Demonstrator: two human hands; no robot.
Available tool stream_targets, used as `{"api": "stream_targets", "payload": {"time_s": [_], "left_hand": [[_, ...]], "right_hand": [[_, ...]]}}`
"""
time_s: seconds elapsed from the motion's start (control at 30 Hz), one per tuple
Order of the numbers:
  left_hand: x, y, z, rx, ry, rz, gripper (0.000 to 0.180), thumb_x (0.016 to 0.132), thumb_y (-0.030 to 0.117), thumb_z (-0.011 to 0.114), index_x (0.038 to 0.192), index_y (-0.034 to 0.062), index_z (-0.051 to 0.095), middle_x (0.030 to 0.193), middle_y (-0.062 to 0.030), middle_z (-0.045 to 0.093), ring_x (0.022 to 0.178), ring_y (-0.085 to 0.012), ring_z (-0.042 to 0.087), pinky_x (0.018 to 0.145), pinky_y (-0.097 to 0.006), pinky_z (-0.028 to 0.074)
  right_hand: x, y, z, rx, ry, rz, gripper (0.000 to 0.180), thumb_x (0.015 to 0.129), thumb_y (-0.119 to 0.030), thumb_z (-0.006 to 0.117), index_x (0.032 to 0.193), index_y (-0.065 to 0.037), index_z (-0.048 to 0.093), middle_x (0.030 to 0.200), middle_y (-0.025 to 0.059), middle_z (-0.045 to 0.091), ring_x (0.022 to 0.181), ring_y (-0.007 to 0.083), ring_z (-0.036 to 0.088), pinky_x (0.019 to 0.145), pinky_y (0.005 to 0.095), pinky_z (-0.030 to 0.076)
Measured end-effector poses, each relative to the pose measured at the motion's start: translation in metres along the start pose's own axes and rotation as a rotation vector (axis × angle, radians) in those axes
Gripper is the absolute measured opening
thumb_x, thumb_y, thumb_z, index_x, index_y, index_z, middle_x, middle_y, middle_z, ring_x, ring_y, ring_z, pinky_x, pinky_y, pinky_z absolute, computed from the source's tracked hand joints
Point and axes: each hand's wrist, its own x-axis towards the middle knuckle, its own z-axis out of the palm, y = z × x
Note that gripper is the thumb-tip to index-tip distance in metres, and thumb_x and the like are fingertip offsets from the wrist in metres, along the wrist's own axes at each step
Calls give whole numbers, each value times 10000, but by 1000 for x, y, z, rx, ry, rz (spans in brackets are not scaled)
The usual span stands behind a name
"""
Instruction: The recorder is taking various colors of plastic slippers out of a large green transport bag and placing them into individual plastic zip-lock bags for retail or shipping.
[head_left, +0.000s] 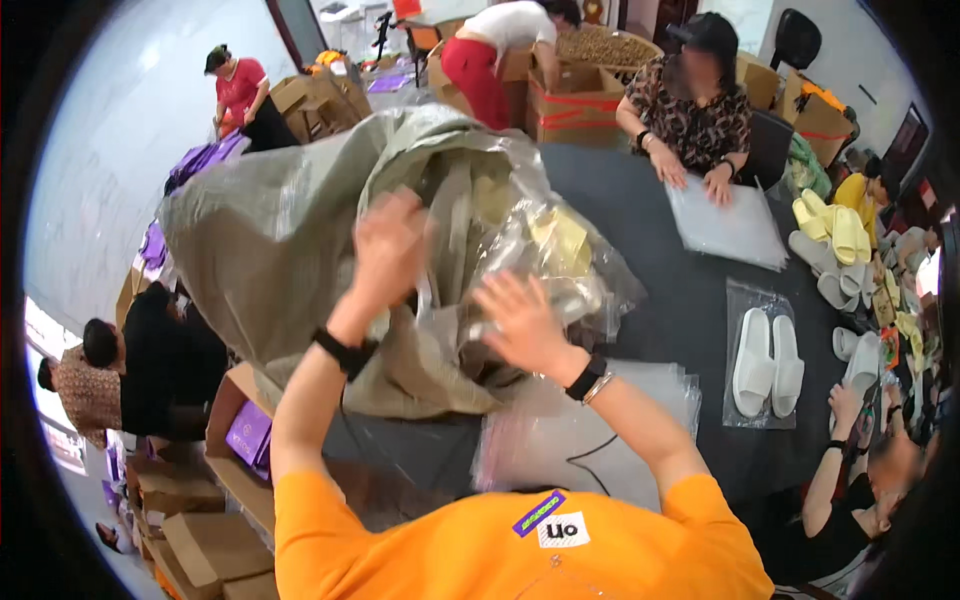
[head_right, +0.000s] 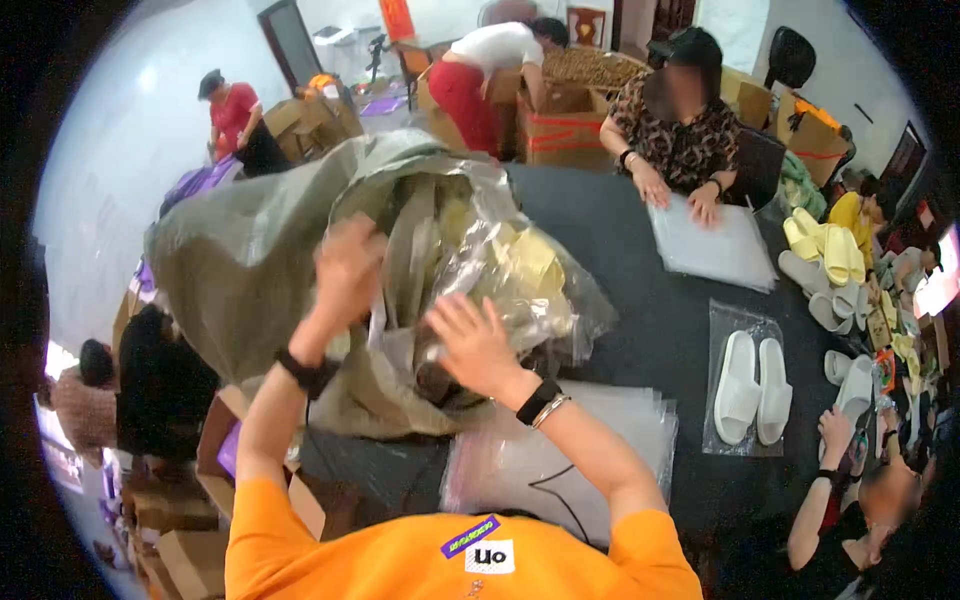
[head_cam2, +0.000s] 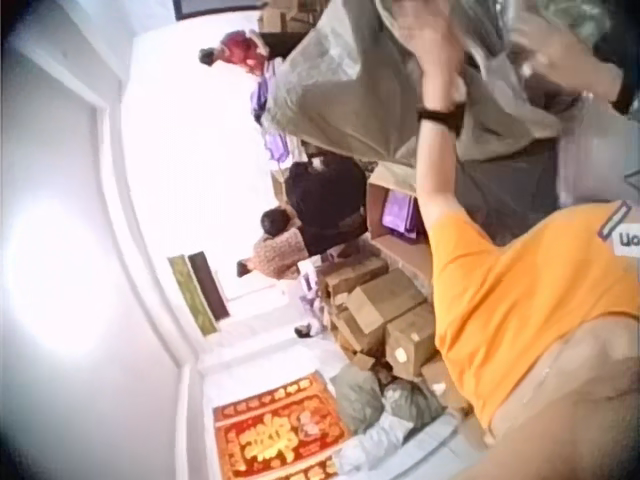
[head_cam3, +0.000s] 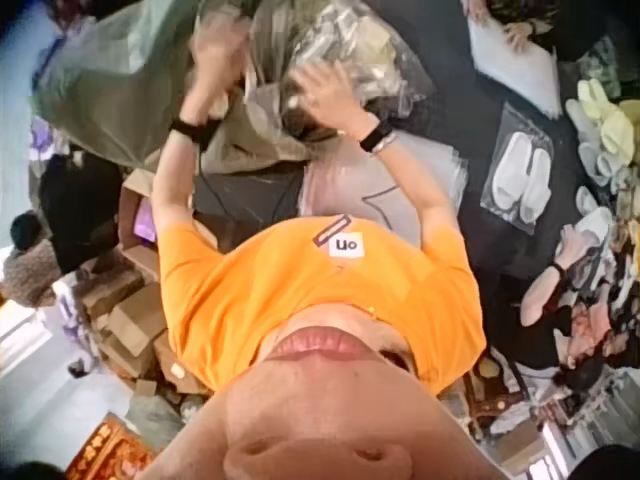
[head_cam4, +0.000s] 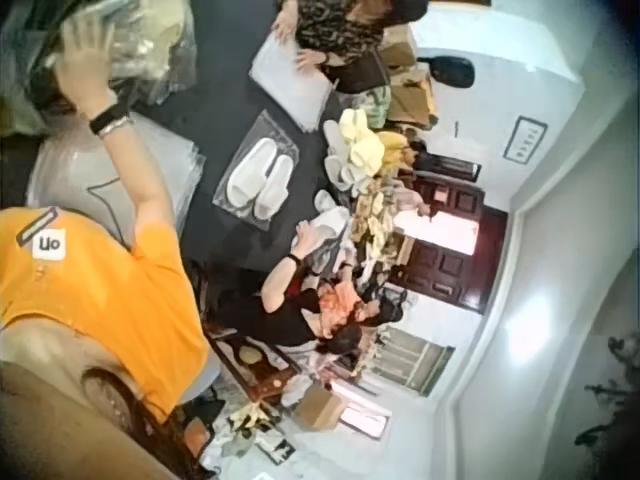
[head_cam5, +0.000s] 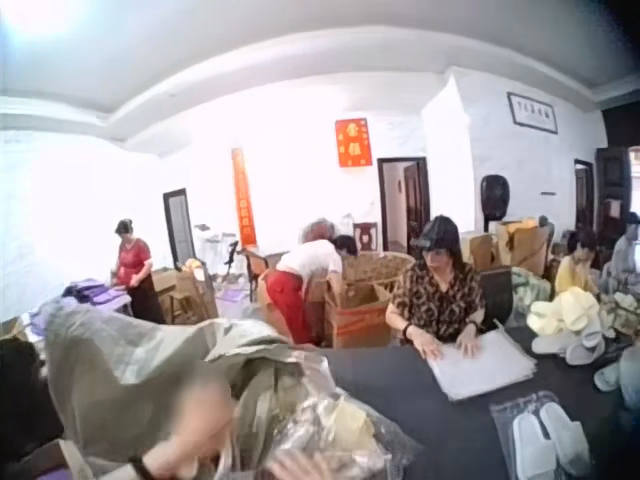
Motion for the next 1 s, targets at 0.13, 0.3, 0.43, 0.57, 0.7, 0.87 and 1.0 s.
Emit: {"api": "stream_targets", "payload": {"time_s": [0.13,0.3,0.43,0.57,0.7,0.87,1.0], "left_hand": [[-42,57,-15,-69,-536,300,879,668,488,677,1383,193,261,1309,-158,427,1075,-274,513,883,-460,324],[-69,31,-18,144,-664,116,838,629,326,701,1358,188,311,1268,-125,463,1020,-288,515,881,-462,323],[-78,-3,-35,212,-678,-14,667,630,191,631,1272,201,449,1159,-88,530,1053,-270,493,925,-480,312],[-78,-50,-38,318,-456,-119,565,634,160,601,1193,207,530,1105,-69,570,1008,-227,544,900,-461,329],[-74,-66,-20,338,-425,-271,583,643,138,597,1220,172,521,1174,-68,541,1093,-257,485,934,-464,319],[-86,-49,-2,191,-252,50,408,651,114,604,1059,131,599,1129,-70,550,1130,-268,441,931,-410,342],[-84,-9,-23,109,-235,118,389,670,167,615,1058,135,604,1152,-63,550,1152,-277,428,957,-449,315]], "right_hand": [[5,28,28,-119,-304,-175,729,613,-441,730,1266,-264,460,1438,38,224,1345,244,135,982,695,131],[36,75,24,-247,-364,-111,654,534,-463,754,1108,-209,571,1420,26,246,1325,266,167,944,716,170],[46,118,26,-187,-341,-27,582,495,-472,763,969,-159,639,1391,29,296,1293,290,236,929,736,142],[58,139,25,-231,-348,79,589,505,-485,751,962,-131,639,1360,34,334,1260,290,282,933,745,99],[50,150,24,-262,-254,176,555,535,-447,749,945,-97,616,1344,42,355,1229,280,324,917,736,155],[14,148,30,-153,-277,215,528,578,-384,755,958,-62,580,1388,61,300,1258,292,284,951,668,207],[-15,157,28,-199,-348,346,432,634,-338,722,981,-109,602,1270,11,462,1160,270,418,927,669,208]]}}
